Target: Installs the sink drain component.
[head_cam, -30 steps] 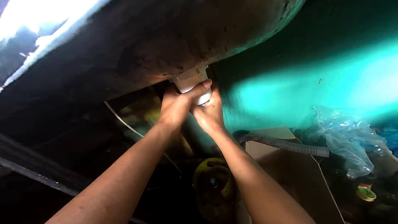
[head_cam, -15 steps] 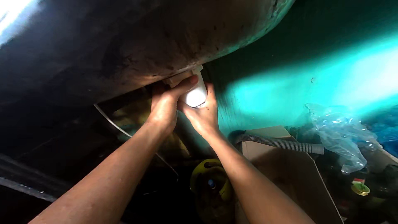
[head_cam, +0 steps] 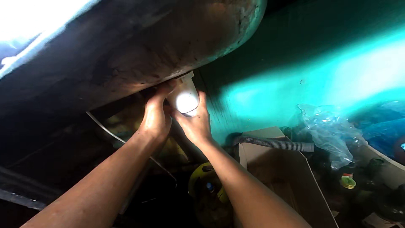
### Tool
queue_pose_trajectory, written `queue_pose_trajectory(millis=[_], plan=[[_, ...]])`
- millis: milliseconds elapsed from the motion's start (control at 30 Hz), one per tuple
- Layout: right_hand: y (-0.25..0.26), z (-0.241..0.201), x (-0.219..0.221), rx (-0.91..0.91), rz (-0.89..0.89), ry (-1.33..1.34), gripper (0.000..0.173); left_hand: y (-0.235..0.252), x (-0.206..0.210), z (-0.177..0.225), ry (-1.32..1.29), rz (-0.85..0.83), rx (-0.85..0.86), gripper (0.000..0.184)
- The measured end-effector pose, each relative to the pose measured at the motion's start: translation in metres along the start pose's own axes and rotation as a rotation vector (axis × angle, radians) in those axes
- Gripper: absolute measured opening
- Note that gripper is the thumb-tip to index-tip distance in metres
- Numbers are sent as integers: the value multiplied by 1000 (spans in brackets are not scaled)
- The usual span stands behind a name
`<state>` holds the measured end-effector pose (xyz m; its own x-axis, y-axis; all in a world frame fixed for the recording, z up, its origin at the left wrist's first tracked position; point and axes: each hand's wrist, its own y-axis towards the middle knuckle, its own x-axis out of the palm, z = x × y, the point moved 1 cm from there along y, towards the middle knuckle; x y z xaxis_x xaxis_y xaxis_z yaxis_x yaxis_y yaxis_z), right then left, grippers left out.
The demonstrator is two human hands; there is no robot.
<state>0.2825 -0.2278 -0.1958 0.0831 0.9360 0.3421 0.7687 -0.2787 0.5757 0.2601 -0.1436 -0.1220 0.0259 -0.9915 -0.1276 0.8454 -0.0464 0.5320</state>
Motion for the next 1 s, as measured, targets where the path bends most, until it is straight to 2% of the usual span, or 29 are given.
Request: queue_pose_trajectory(millis=[167,367,700,833,1000], plan=[[-1,0,1,23,-10,15,86,-1,0,2,-106,-8,33,33],[-1,5,6,22,50,-78,90,0,-6,0,-216,-11,29,27],[-10,5,17,18,159,-253,94,-3,-13,-2,-401,-27,-42,30],[-10,7,17,1,157,-263,95,0,-16,-6,-396,-29,-57,30],[-7,12,11,-80,108,-191,96,2,-14,-14,-386,-13,20,34]])
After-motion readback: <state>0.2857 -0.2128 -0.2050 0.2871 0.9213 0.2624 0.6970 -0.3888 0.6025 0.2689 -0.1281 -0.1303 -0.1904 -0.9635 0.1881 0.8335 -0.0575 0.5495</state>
